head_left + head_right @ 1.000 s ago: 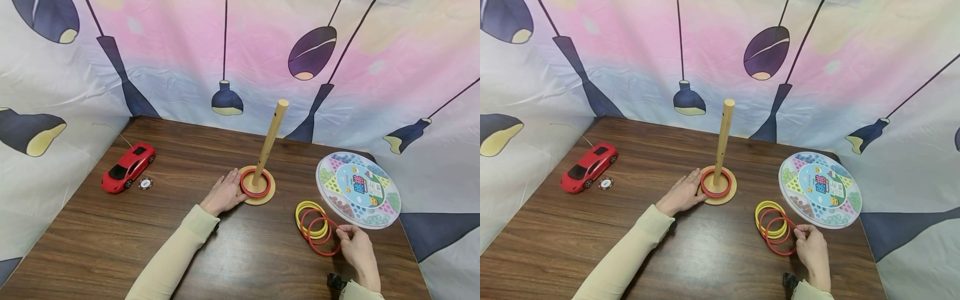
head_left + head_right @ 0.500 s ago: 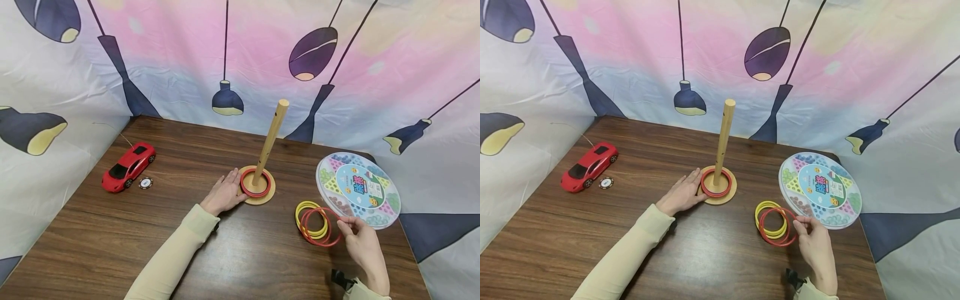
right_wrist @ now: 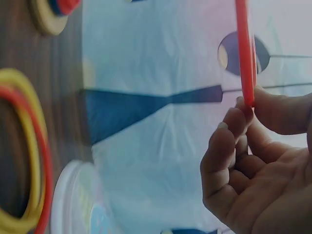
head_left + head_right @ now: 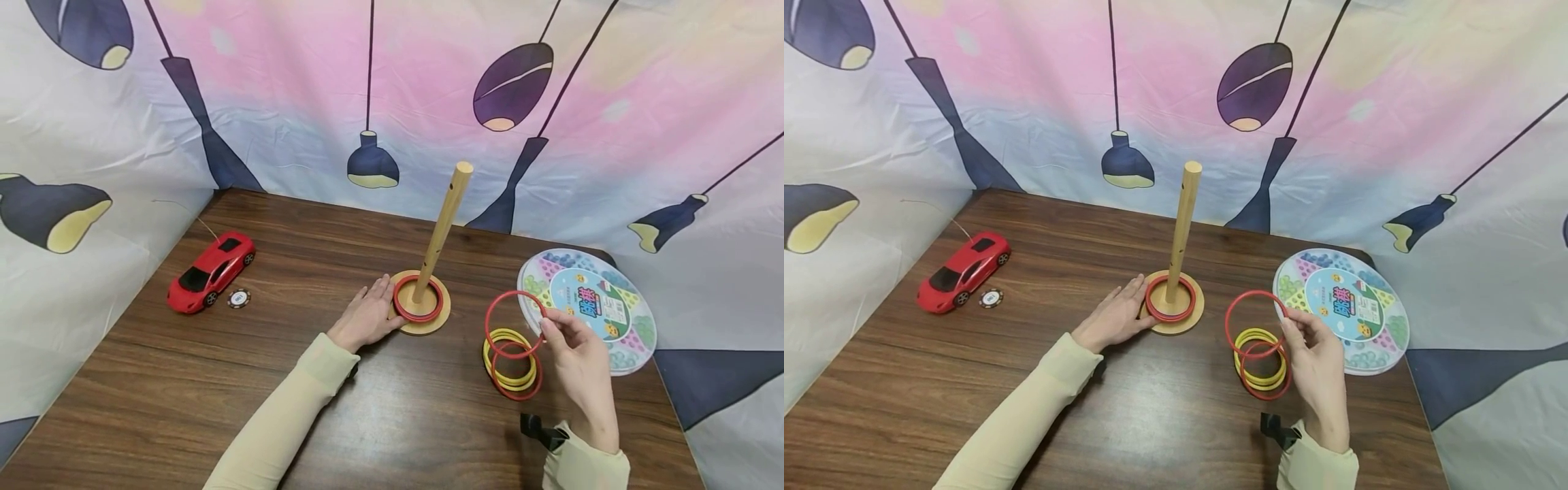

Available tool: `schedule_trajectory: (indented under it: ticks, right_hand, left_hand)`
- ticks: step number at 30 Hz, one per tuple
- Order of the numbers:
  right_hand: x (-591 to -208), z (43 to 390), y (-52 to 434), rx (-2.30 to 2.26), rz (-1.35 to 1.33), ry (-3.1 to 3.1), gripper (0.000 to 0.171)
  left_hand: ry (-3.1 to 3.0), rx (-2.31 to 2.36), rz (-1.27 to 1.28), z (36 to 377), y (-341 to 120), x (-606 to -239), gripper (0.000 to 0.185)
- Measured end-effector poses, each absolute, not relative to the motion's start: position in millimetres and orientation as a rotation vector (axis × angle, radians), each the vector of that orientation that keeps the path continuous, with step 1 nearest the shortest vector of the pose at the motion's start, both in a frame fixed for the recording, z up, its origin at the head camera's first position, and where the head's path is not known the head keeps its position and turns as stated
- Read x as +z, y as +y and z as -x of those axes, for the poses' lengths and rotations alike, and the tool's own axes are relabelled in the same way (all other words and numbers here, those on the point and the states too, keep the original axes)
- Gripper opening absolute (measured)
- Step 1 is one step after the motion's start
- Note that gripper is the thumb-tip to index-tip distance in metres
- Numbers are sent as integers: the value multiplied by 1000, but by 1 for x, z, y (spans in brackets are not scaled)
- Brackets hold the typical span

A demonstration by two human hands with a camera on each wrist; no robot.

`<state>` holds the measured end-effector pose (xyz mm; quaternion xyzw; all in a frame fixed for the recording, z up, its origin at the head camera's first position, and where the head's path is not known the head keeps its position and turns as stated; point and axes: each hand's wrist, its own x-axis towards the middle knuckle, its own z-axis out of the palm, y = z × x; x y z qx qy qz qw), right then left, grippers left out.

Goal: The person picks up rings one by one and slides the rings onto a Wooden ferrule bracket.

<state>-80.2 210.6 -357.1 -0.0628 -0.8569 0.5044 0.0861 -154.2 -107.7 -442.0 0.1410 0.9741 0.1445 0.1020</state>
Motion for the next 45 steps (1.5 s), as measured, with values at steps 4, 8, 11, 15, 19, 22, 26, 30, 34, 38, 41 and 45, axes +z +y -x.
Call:
schedule_trajectory:
  ticks: [4, 8, 11, 15, 19, 22, 26, 30, 34, 38, 41, 45]
  right_hand:
    - [-345, 88, 199, 1636, 201, -2418, 26]
    - [-332, 95, 190, 1870, 160, -2195, 23]
    - [-322, 100, 183, 2006, 88, -2031, 22]
    - [-309, 105, 173, 2134, -46, -1871, 22]
    - [-297, 110, 164, 2277, -163, -1717, 22]
    - [-289, 113, 157, 2360, -227, -1630, 26]
    - [-280, 117, 147, 2420, -257, -1577, 27]
    - [-273, 120, 136, 2445, -268, -1539, 27]
    - [-269, 124, 127, 2473, -301, -1508, 28]
    - [-265, 128, 120, 2510, -335, -1483, 25]
    - [-262, 132, 115, 2517, -359, -1489, 24]
    - [-259, 137, 110, 2529, -370, -1500, 21]
  left_hand:
    - [2874, 438, -417, 154, -108, -440, 84]
    - [2874, 454, -418, 154, -108, -439, 84]
    - [2875, 454, -419, 154, -107, -438, 85]
    - [2880, 460, -418, 154, -107, -439, 85]
    - [2881, 444, -417, 154, -107, -440, 85]
    - [2877, 447, -415, 153, -107, -440, 86]
    - [2875, 453, -412, 152, -107, -440, 86]
    - [2878, 448, -416, 153, -107, -440, 86]
    - [2877, 449, -417, 153, -107, -441, 86]
    - [2879, 451, -416, 153, -108, -441, 85]
    - [2883, 451, -418, 153, -107, -442, 85]
    - [2887, 447, -421, 153, -107, -442, 85]
